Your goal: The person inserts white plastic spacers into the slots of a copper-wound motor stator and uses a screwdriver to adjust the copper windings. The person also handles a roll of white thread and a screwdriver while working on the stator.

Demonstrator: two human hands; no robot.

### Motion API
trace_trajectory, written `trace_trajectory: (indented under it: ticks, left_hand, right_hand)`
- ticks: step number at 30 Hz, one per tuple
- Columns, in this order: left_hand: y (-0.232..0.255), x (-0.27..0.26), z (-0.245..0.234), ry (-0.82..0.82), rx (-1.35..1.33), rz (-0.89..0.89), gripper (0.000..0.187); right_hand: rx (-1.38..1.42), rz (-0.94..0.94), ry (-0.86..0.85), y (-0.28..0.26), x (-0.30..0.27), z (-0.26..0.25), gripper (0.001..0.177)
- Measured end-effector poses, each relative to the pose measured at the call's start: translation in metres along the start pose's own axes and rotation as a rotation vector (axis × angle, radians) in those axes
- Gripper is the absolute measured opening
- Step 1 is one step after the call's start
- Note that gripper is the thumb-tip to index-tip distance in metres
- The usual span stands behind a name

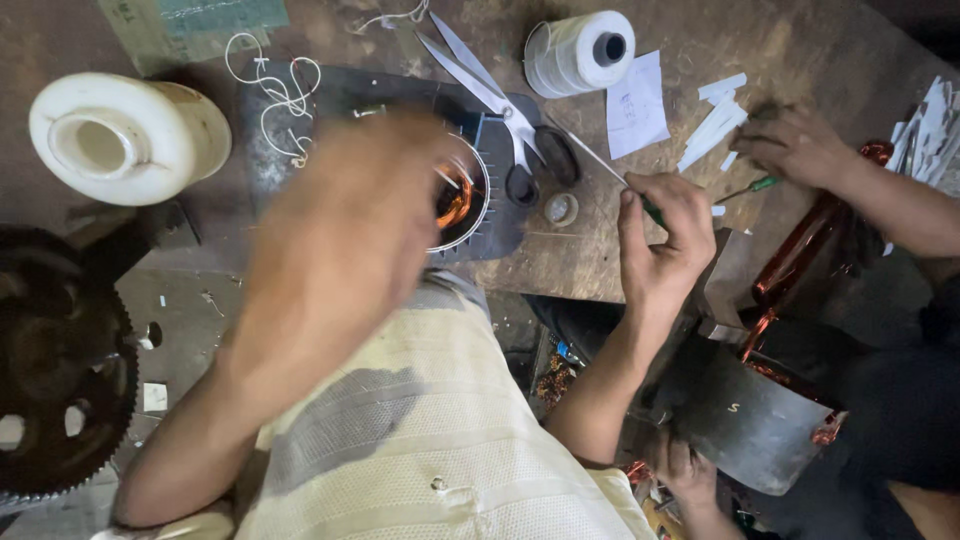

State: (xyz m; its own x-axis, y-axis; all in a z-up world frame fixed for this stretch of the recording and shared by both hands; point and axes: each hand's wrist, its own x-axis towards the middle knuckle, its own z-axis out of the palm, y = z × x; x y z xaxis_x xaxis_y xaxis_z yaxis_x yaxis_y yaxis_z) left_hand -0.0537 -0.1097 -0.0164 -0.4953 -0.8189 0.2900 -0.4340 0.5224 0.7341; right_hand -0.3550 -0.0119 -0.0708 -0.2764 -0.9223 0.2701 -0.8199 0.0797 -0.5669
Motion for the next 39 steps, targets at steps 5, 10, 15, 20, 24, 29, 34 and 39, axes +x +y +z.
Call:
trace_trajectory:
  ticks: [5, 10, 15, 20, 24, 29, 34, 39]
  left_hand:
    - [0.008, 0.006, 0.026, -0.53, 0.068, -0.013, 0.031]
    - [-0.004, 0.017, 0.073, -0.298, 0.363, 0.077, 0.021]
    - [-0.016, 0.017, 0.083, -0.275, 0.238, 0.133, 0.022]
    - [-0.026, 0.027, 0.09, -0.321, 0.203, 0.158, 0.027]
    - [-0.026, 0.033, 0.1, -0.486, 0.252, 0.146, 0.014]
    - [-0.033, 0.044, 0.11, -0.471, 0.343, 0.228, 0.008]
    - [-0.049, 0.072, 0.12, -0.239, 0.039, 0.326, 0.006]
    - [-0.054, 0.084, 0.138, -0.16, 0.012, 0.303, 0.006]
  right_hand:
    - [-0.007, 0.048, 0.068, 0.016, -0.01, 0.002, 0.019]
    - [-0.038, 0.053, 0.154, 0.026, -0.02, 0.001, 0.018]
    - [-0.001, 0.178, 0.166, 0.024, -0.033, 0.0, 0.017]
    - [-0.048, 0.128, 0.169, 0.021, -0.045, -0.001, 0.019]
    - [-0.046, 0.147, 0.173, 0.016, -0.048, 0.0, 0.02]
    - [-0.054, 0.162, 0.173, 0.012, -0.054, 0.003, 0.02]
    - [-0.075, 0.167, 0.105, 0.008, -0.058, 0.001, 0.019]
    - [-0.029, 0.109, 0.045, 0.0, -0.067, 0.006, 0.019]
